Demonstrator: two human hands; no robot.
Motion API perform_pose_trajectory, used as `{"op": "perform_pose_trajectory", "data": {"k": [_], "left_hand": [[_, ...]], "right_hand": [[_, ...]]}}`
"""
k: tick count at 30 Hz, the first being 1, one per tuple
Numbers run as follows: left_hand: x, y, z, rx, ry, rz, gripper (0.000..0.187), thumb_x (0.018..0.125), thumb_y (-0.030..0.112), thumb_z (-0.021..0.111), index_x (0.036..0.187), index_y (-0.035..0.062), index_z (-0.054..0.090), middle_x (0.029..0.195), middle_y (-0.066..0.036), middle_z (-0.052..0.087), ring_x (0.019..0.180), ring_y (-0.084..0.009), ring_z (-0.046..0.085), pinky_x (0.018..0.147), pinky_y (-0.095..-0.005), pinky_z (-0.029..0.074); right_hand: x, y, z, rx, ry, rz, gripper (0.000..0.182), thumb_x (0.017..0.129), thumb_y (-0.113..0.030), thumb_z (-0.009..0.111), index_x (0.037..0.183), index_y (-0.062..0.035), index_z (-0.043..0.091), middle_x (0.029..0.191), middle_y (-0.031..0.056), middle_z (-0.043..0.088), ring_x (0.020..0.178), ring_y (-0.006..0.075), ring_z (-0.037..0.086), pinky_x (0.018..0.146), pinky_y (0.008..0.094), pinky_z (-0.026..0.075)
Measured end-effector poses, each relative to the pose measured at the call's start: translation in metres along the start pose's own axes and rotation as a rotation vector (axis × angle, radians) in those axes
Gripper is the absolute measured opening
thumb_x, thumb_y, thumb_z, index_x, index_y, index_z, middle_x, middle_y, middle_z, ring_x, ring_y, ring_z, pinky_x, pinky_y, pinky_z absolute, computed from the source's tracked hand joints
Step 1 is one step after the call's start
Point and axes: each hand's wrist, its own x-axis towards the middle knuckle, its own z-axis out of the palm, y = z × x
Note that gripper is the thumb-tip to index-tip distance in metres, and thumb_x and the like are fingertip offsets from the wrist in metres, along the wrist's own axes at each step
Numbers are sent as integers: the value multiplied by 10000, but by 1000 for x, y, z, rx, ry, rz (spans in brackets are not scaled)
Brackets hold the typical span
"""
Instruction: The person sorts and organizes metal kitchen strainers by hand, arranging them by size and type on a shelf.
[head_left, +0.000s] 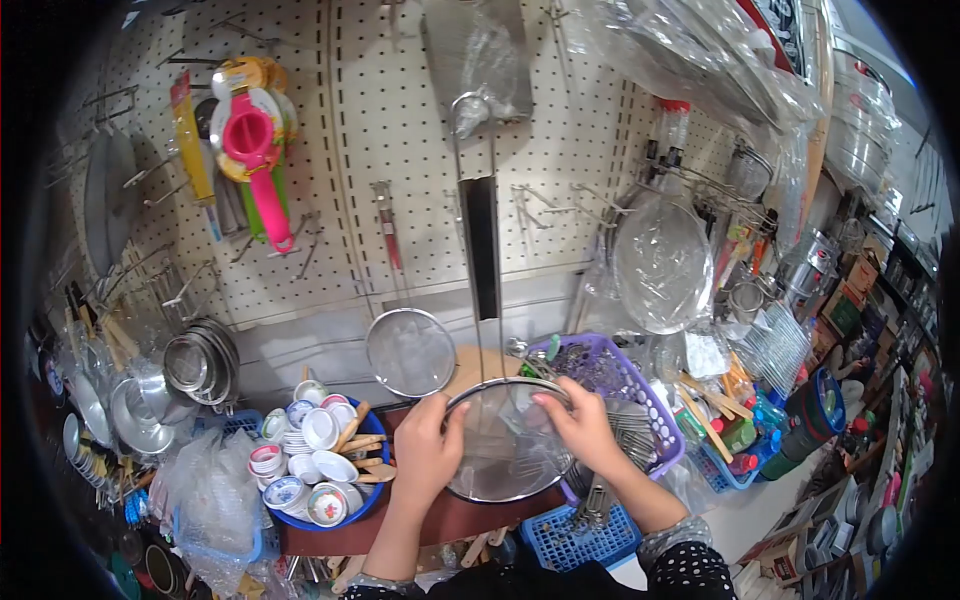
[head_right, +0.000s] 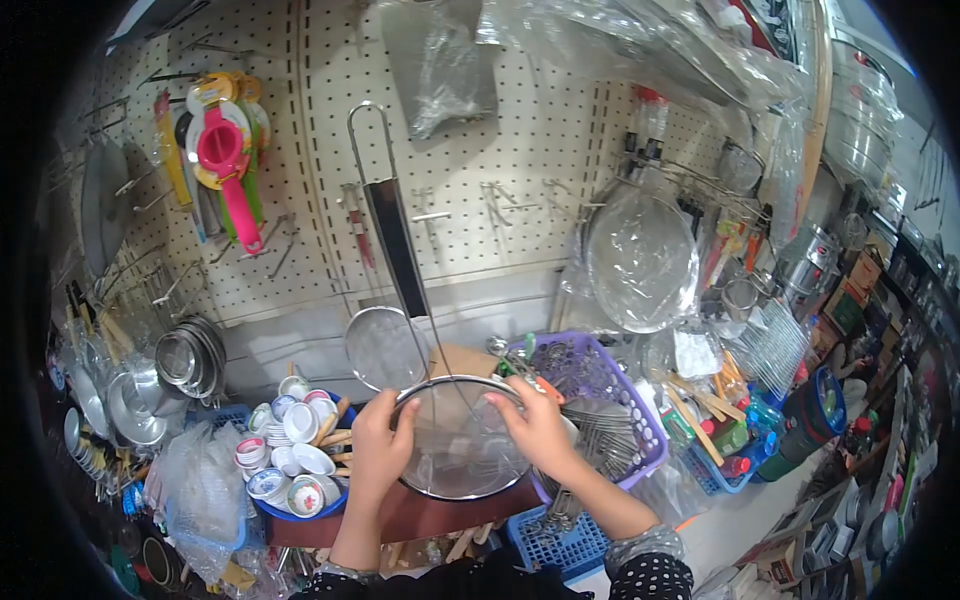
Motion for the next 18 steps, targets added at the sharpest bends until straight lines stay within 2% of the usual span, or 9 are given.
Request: {"op": "perform_pose_trajectory", "data": {"k": [2, 3, 6, 7, 10, 16, 18], "left_hand": [[-1, -24, -17, 66, 7, 30, 243, 936, 169, 656, 814, 6, 523, 688, -175, 563, 660, -384, 578, 587, -461, 436], [-2, -34, -23, 67, 1, -9, 244, 938, 175, 654, 819, 7, 525, 695, -180, 570, 666, -388, 583, 589, -465, 438], [-4, -54, -38, 77, -8, -96, 259, 943, 197, 653, 827, 4, 526, 699, -192, 584, 664, -399, 588, 583, -464, 437], [-3, -58, -42, 84, -5, -107, 273, 945, 208, 655, 826, 0, 524, 690, -195, 584, 649, -402, 583, 574, -456, 431], [-3, -75, -50, 159, -27, -101, 292, 946, 228, 656, 825, -2, 524, 685, -202, 594, 635, -411, 585, 565, -455, 430], [1, -88, -64, 208, -130, -146, 298, 949, 246, 644, 829, -4, 537, 724, -221, 623, 669, -419, 617, 580, -471, 449], [-2, -98, -60, 214, -150, -171, 294, 951, 261, 636, 841, 3, 549, 743, -226, 627, 688, -427, 618, 594, -488, 463]], "right_hand": [[10, 15, 30, 17, -101, 22, 211, 936, -147, 707, 1047, 18, 638, 844, 60, 680, 718, 67, 587, 580, 259, 459], [13, 1, 37, -129, -153, 34, 266, 929, -158, 709, 1094, 27, 614, 954, 116, 695, 791, 136, 651, 656, 296, 501], [21, 9, 73, -145, -86, -174, 278, 925, -167, 702, 1107, 22, 608, 987, 164, 691, 838, 245, 686, 745, 341, 516], [23, 2, 77, -146, -97, -186, 267, 931, -172, 688, 1112, 9, 612, 982, 194, 683, 890, 318, 676, 785, 367, 511], [27, 7, 92, -127, -160, -164, 282, 963, -232, 644, 1104, -2, 564, 938, 253, 652, 883, 449, 639, 733, 466, 494], [28, 4, 106, -90, -300, -100, 282, 978, -215, 614, 1164, -11, 554, 872, 259, 655, 832, 457, 638, 735, 479, 492], [30, 6, 108, -141, -364, -16, 279, 977, -210, 614, 1159, -10, 548, 834, 262, 652, 813, 464, 638, 722, 489, 487]]}}
